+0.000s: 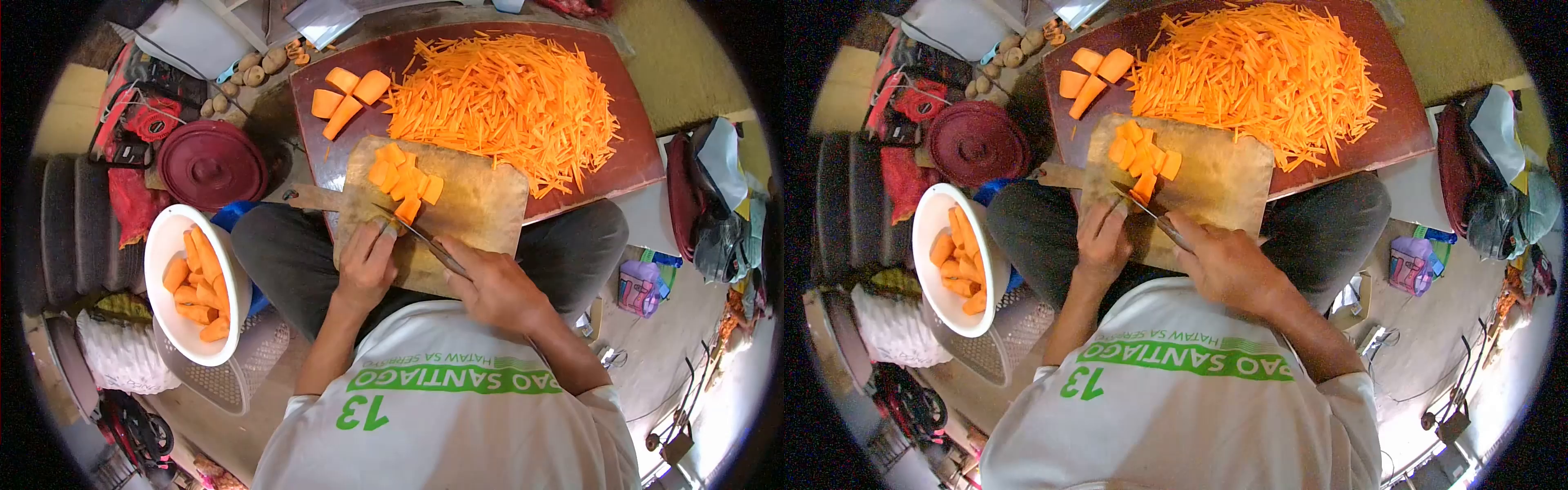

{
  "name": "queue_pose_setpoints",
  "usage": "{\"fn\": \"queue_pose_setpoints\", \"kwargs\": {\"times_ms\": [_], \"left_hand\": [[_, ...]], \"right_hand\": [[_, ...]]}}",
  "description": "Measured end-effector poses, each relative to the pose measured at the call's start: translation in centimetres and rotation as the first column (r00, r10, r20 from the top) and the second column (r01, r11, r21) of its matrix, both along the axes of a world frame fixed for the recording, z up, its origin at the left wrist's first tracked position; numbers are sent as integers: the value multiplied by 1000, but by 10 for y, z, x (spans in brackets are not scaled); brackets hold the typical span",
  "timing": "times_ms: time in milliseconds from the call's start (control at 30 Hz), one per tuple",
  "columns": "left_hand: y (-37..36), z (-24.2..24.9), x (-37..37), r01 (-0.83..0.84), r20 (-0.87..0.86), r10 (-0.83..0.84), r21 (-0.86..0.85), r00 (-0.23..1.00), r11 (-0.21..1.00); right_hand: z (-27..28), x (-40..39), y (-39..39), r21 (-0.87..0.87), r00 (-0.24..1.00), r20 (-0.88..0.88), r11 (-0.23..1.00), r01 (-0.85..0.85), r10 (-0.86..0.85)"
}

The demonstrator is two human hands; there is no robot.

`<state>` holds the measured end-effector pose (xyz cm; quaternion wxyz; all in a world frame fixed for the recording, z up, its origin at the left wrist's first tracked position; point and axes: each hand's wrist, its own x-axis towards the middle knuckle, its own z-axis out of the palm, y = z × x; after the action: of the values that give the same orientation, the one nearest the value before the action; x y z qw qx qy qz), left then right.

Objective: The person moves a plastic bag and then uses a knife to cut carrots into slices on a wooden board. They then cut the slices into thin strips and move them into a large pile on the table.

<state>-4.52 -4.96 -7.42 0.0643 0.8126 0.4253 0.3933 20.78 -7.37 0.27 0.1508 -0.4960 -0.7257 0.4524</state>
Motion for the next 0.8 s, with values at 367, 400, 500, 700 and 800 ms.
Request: {"fn": "queue_pose_setpoints", "kwargs": {"times_ms": [367,400,500,700,800], "left_hand": [[2,-6,3,-36,2,36,19,999,999],[2,-3,3,-32,6,32,25,999,999],[2,-2,2,-26,11,26,35,1000,999],[3,0,-1,26,39,-27,21,999,999],[-3,-4,-4,22,35,-22,0,999,1000]], "right_hand": [[34,2,4,-9,995,-75,998,64,-64],[34,1,4,-3,996,-67,998,55,-55],[30,0,1,30,998,-39,998,51,-50],[-1,-2,-5,-53,1000,24,999,-5,6],[-1,0,-5,-64,999,35,998,12,-10]]}}
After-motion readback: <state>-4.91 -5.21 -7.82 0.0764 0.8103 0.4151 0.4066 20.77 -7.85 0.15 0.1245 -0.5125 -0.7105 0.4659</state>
